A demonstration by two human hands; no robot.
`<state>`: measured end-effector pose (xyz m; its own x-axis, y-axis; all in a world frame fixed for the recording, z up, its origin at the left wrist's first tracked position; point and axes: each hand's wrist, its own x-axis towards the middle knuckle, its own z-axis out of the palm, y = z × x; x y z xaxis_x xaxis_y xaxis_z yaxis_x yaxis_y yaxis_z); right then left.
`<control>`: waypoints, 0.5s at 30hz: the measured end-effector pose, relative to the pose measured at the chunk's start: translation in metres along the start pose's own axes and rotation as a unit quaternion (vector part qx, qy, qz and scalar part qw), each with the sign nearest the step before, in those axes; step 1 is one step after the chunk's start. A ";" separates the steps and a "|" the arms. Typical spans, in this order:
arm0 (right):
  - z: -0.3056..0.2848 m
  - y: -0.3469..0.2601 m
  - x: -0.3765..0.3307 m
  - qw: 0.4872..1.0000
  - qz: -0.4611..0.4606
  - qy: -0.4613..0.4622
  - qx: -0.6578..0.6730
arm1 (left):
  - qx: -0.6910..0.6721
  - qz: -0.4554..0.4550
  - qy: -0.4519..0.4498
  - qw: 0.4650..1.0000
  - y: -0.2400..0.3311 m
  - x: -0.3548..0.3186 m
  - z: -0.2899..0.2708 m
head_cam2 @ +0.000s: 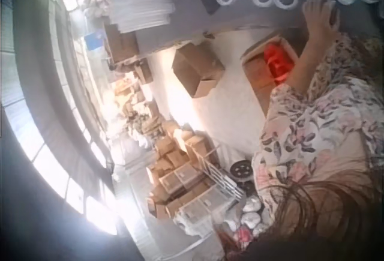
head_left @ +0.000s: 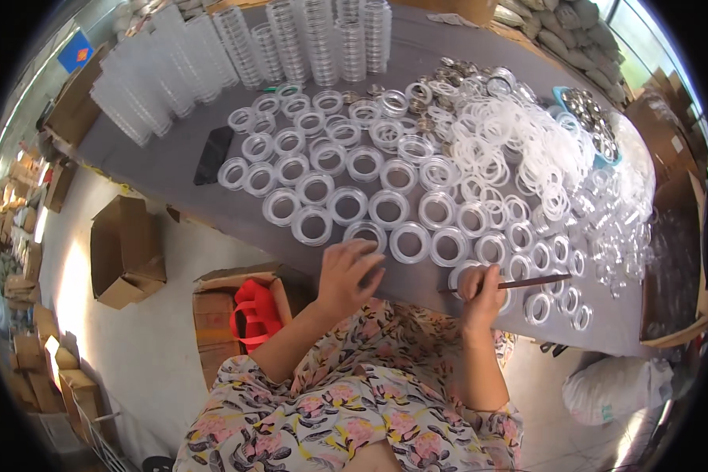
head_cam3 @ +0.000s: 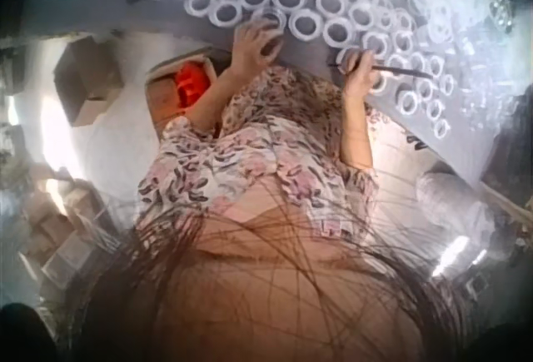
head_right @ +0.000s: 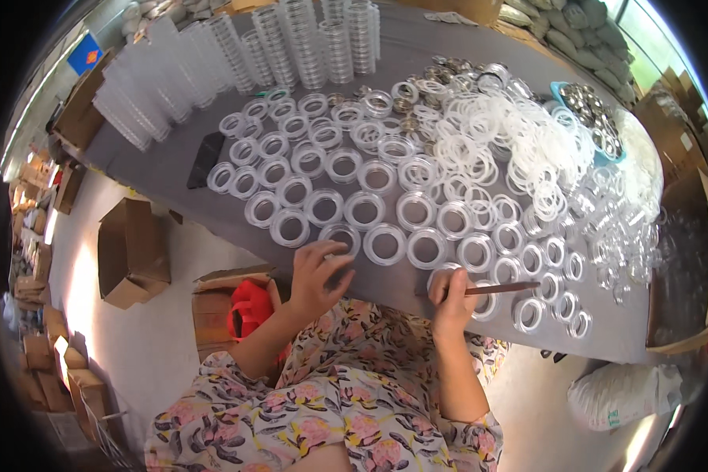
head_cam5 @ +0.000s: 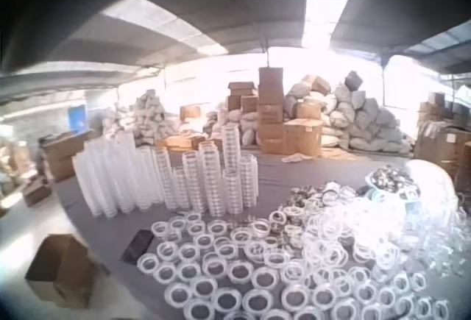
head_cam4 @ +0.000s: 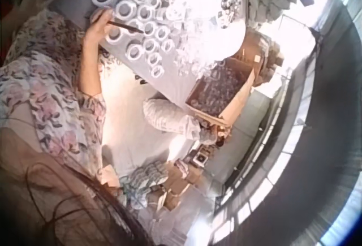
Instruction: The person uses a thin stick to pick up and stack small transparent plastic rings into a growing pile on the table. They repeatedly insert the stick into the center of each ring, lift it, and place it onto the stack, continuing this process throughout the clip.
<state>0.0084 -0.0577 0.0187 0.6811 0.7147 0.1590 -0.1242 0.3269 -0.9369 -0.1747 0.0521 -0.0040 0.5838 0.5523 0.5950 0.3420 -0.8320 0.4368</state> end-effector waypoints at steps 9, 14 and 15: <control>-0.076 -0.056 -0.017 0.919 -0.021 0.182 0.350 | -0.214 0.129 -0.197 0.948 0.036 0.127 0.099; -0.071 -0.037 -0.033 0.907 -0.087 0.390 0.135 | 0.000 0.085 -0.332 0.940 0.034 0.191 0.165; -0.086 -0.027 -0.045 0.928 -0.084 0.352 0.087 | 0.069 0.051 -0.407 0.909 0.045 0.206 0.174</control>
<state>0.0437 -0.1521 0.0104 0.9964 0.0844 -0.0022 -0.0473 0.5361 -0.8428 0.0892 0.1190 0.0205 0.9504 0.2968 -0.0931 0.3110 -0.9066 0.2852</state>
